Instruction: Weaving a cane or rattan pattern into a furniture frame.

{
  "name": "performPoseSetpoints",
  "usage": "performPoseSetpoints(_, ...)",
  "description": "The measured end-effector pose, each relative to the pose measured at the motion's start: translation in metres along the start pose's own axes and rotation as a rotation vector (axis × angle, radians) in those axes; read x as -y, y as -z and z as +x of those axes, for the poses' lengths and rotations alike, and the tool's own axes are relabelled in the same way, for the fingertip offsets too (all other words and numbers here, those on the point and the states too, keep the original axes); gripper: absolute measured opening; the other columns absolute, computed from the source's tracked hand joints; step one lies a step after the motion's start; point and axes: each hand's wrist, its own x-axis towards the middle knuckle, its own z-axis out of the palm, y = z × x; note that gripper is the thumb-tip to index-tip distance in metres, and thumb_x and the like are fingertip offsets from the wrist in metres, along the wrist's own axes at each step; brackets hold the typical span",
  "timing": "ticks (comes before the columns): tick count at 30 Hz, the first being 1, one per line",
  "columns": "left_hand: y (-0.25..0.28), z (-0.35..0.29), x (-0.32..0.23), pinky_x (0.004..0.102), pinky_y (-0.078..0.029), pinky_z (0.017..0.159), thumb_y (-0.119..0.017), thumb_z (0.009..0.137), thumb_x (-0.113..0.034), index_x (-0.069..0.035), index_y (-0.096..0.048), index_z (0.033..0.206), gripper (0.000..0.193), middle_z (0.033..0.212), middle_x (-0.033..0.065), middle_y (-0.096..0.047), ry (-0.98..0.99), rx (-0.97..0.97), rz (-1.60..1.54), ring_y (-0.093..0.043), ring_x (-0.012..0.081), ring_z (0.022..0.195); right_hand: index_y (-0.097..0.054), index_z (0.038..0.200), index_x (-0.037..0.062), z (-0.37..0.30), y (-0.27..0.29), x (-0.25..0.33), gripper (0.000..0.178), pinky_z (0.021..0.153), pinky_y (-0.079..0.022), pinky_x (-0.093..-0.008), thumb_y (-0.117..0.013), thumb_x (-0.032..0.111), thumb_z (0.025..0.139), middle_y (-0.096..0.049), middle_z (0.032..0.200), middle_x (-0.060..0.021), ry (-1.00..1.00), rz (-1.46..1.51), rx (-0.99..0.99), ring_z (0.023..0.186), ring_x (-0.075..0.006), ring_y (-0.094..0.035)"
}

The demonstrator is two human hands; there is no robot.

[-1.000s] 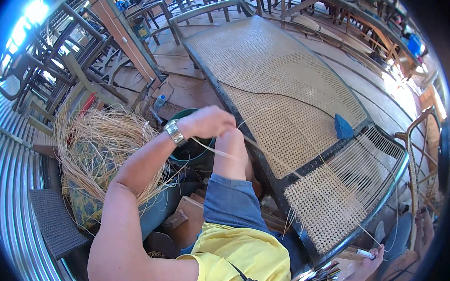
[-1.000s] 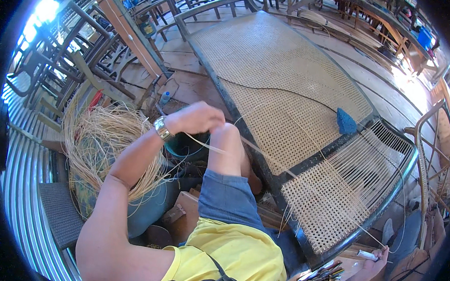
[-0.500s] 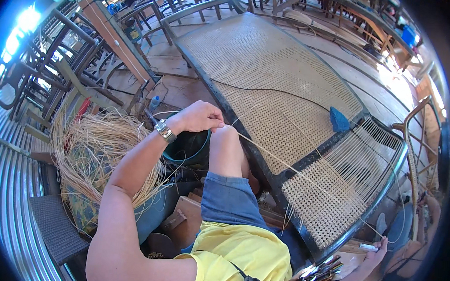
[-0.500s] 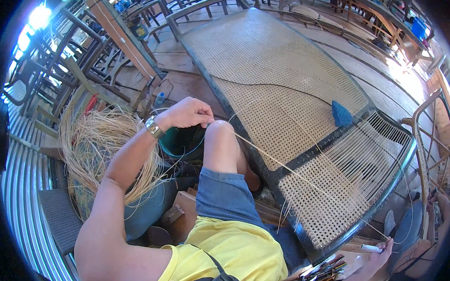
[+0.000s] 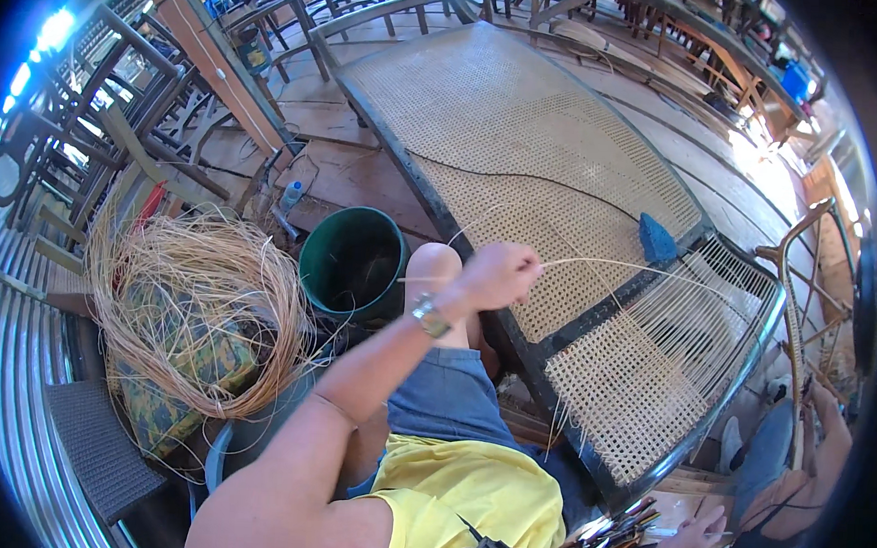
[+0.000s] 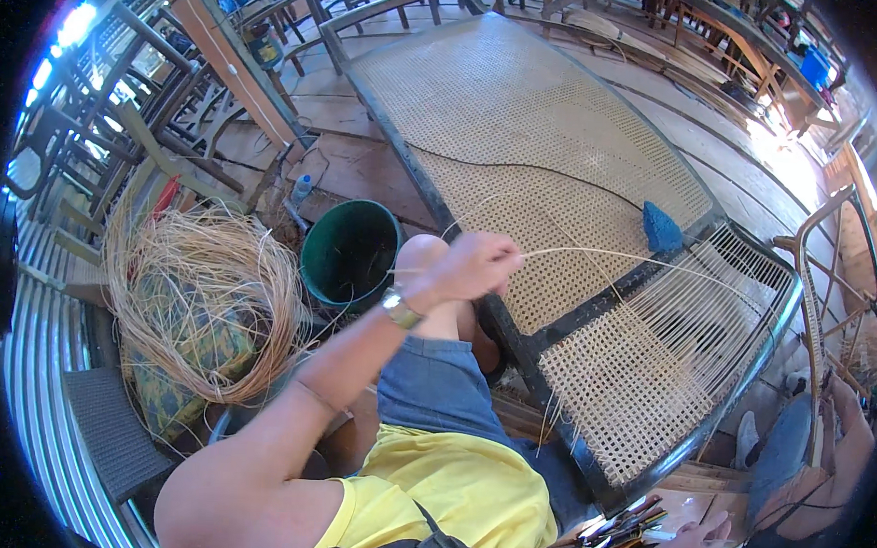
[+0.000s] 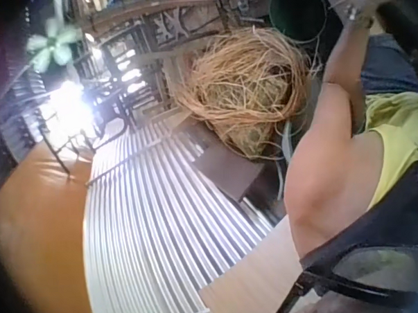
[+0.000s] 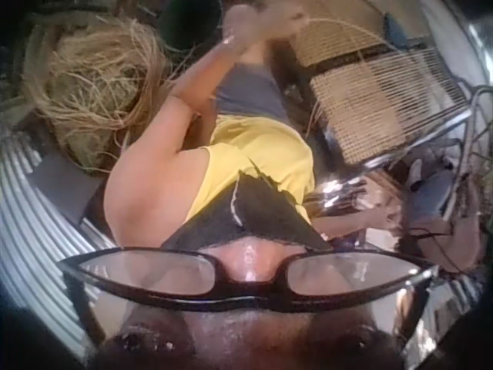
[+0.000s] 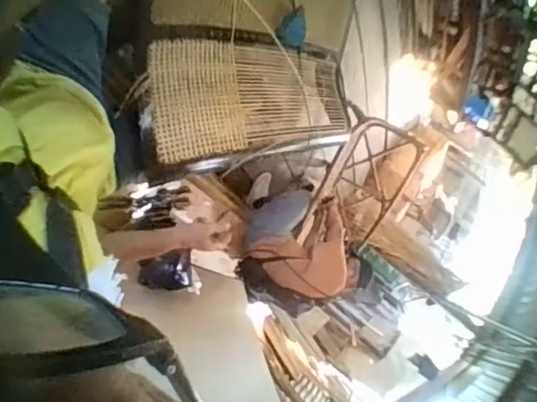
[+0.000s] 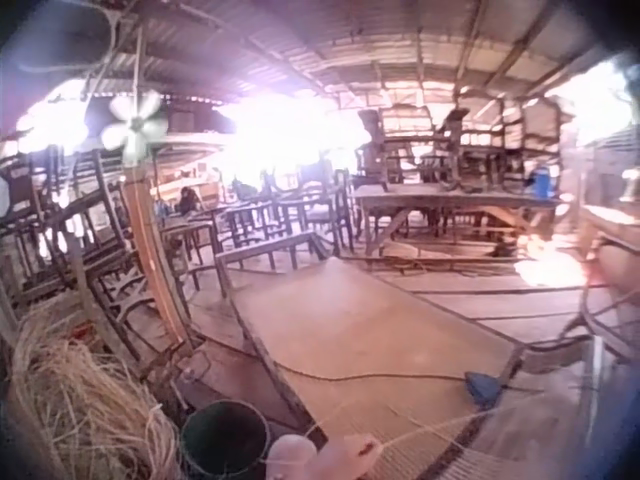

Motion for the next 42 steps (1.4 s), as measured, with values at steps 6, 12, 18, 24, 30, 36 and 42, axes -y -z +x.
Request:
performPoseSetpoints(6, -0.114, -0.034, -0.079, 0.0277, -0.052, 0.057, -0.057, 0.102, -0.021, 0.002, -0.066, 0.098, 0.024, 0.068, 0.0051, -0.069, -0.144, 0.391, -0.471, -0.066, 0.0097, 0.059, -0.059, 0.130, 0.0005, -0.127, -0.078, 0.078, 0.036, 0.040, -0.028, -0.0192, -0.053, 0.027, 0.106, -0.066, 0.097, -0.0096, -0.039, 0.241, 0.665, 0.046, -0.0027, -0.040)
performPoseSetpoints(12, -0.126, -0.067, -0.082, 0.0371, -0.051, 0.058, -0.058, 0.099, -0.021, -0.001, -0.067, 0.097, 0.021, 0.068, 0.0124, -0.068, -0.218, 0.448, -0.338, -0.069, 0.0228, 0.060, -0.064, 0.110, -0.0015, -0.180, -0.133, 0.088, 0.022, 0.040, -0.030, -0.0193, -0.062, 0.019, 0.102, -0.067, 0.080, -0.0058, 0.003, 0.395, 0.901, 0.046, -0.0043, -0.044)
performPoseSetpoints(18, -0.111, -0.066, -0.057, 0.0418, -0.053, 0.065, -0.062, 0.097, -0.024, -0.006, -0.070, 0.103, 0.021, 0.079, 0.0168, -0.069, -0.303, 0.270, 0.009, -0.068, 0.0314, 0.071, -0.065, 0.097, 0.0044, -0.142, -0.146, 0.080, 0.011, 0.043, -0.033, -0.0202, -0.070, 0.014, 0.097, -0.064, 0.078, -0.0027, -0.272, 0.383, 0.756, 0.049, -0.0047, -0.045)
performPoseSetpoints(24, -0.038, -0.061, -0.017, 0.0238, -0.046, 0.058, -0.063, 0.100, -0.016, -0.002, -0.071, 0.101, 0.016, 0.070, 0.0014, -0.066, 0.059, 0.383, 0.035, -0.060, 0.0076, 0.063, -0.067, 0.101, 0.0011, -0.041, -0.138, 0.047, 0.014, 0.048, -0.036, -0.0210, -0.072, 0.012, 0.094, -0.070, 0.084, -0.0069, -0.279, 0.489, 0.700, 0.055, -0.0059, -0.049)
performPoseSetpoints(30, 0.013, -0.064, -0.009, 0.0210, -0.041, 0.056, -0.063, 0.100, -0.014, 0.002, -0.069, 0.101, 0.017, 0.071, 0.0006, -0.064, 0.150, 0.452, 0.074, -0.060, 0.0076, 0.063, -0.064, 0.094, 0.0029, 0.017, -0.093, 0.022, 0.010, 0.047, -0.038, -0.0228, -0.071, 0.010, 0.094, -0.071, 0.085, -0.0098, -0.355, 0.582, 0.623, 0.054, -0.0078, -0.050)
performPoseSetpoints(36, 0.092, -0.057, -0.012, 0.0219, -0.044, 0.059, -0.063, 0.099, -0.015, 0.002, -0.068, 0.096, 0.018, 0.072, 0.0003, -0.061, 0.219, 0.366, 0.287, -0.058, 0.0080, 0.062, -0.066, 0.092, 0.0068, 0.058, -0.061, 0.004, 0.010, 0.048, -0.037, -0.0192, -0.071, 0.015, 0.096, -0.071, 0.089, -0.0067, -0.400, 0.593, 0.581, 0.058, -0.0041, -0.049)
performPoseSetpoints(42, 0.201, -0.051, 0.043, 0.0227, -0.042, 0.058, -0.062, 0.100, -0.019, 0.000, -0.065, 0.095, 0.020, 0.073, -0.0005, -0.058, 0.255, 0.240, 0.467, -0.056, 0.0079, 0.061, -0.067, 0.091, 0.0072, 0.076, -0.040, -0.012, 0.009, 0.048, -0.038, -0.0196, -0.070, 0.015, 0.096, -0.071, 0.088, -0.0066, -0.442, 0.634, 0.516, 0.059, -0.0046, -0.051)
